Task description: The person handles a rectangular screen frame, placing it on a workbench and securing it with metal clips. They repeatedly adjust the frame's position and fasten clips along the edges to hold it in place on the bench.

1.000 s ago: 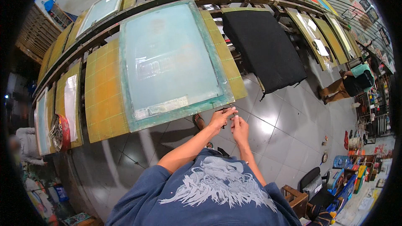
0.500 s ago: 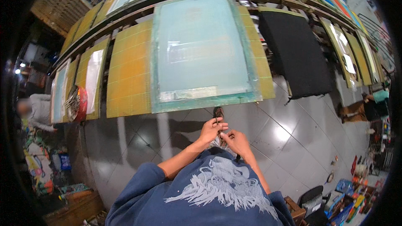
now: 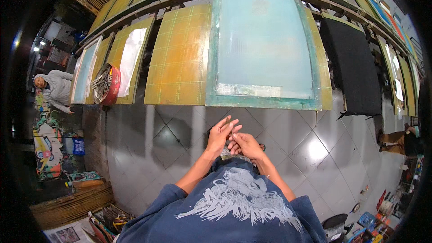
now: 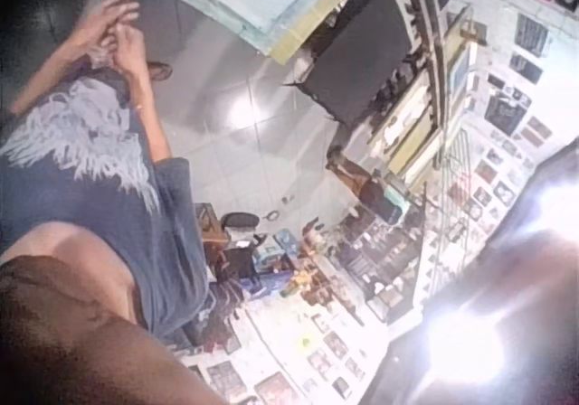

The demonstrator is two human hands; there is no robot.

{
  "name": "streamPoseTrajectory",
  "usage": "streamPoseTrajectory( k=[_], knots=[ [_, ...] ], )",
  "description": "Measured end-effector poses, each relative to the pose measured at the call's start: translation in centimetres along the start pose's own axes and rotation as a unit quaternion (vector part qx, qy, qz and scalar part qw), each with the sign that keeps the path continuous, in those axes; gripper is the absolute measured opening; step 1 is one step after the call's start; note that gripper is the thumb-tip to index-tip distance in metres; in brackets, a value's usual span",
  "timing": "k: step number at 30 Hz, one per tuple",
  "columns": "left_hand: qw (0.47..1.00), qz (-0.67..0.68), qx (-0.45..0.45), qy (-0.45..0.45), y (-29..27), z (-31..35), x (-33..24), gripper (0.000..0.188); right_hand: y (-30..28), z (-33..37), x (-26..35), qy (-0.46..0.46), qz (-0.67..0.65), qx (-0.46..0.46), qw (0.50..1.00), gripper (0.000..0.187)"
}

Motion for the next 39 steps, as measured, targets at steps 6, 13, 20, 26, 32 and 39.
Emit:
streamPoseTrajectory(
  k=[6,13,20,26,32,39],
  knots=[
    [0.992,-0.041,0.112,-0.047,-4.9,-1.0,-0.9,0.045,3.7,-4.2,-0.1,-0.034,0.033,-0.061,0.997,0.035],
    [0.969,-0.071,0.194,-0.137,-7.6,-2.9,-3.1,0.041,7.6,-5.2,0.4,-0.081,0.027,-0.233,0.969,0.034],
    [0.953,-0.064,0.258,-0.145,-8.0,-4.0,-3.4,0.042,8.7,-5.0,1.6,-0.105,0.091,-0.327,0.935,0.032],
    [0.937,-0.048,0.293,-0.181,-8.0,-3.9,-3.2,0.04,9.5,-4.1,3.0,-0.093,0.26,-0.445,0.852,0.028],
    [0.94,-0.068,0.286,-0.175,-7.5,-4.5,-3.1,0.04,8.5,-3.9,3.0,-0.111,0.337,-0.514,0.781,0.025],
    [0.94,-0.084,0.294,-0.154,-7.4,-4.8,-3.5,0.043,7.2,-5.9,0.6,-0.125,0.112,-0.407,0.898,0.033]
  ],
)
Point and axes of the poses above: each hand's wrist, its own z-axis away from the middle knuckle, its own y-axis out of the palm, x = y × z, the point moved 9 cm from there along -z, towards the middle knuckle, and after that the axes turned 2 degrees about y, right-handed, at the moved point
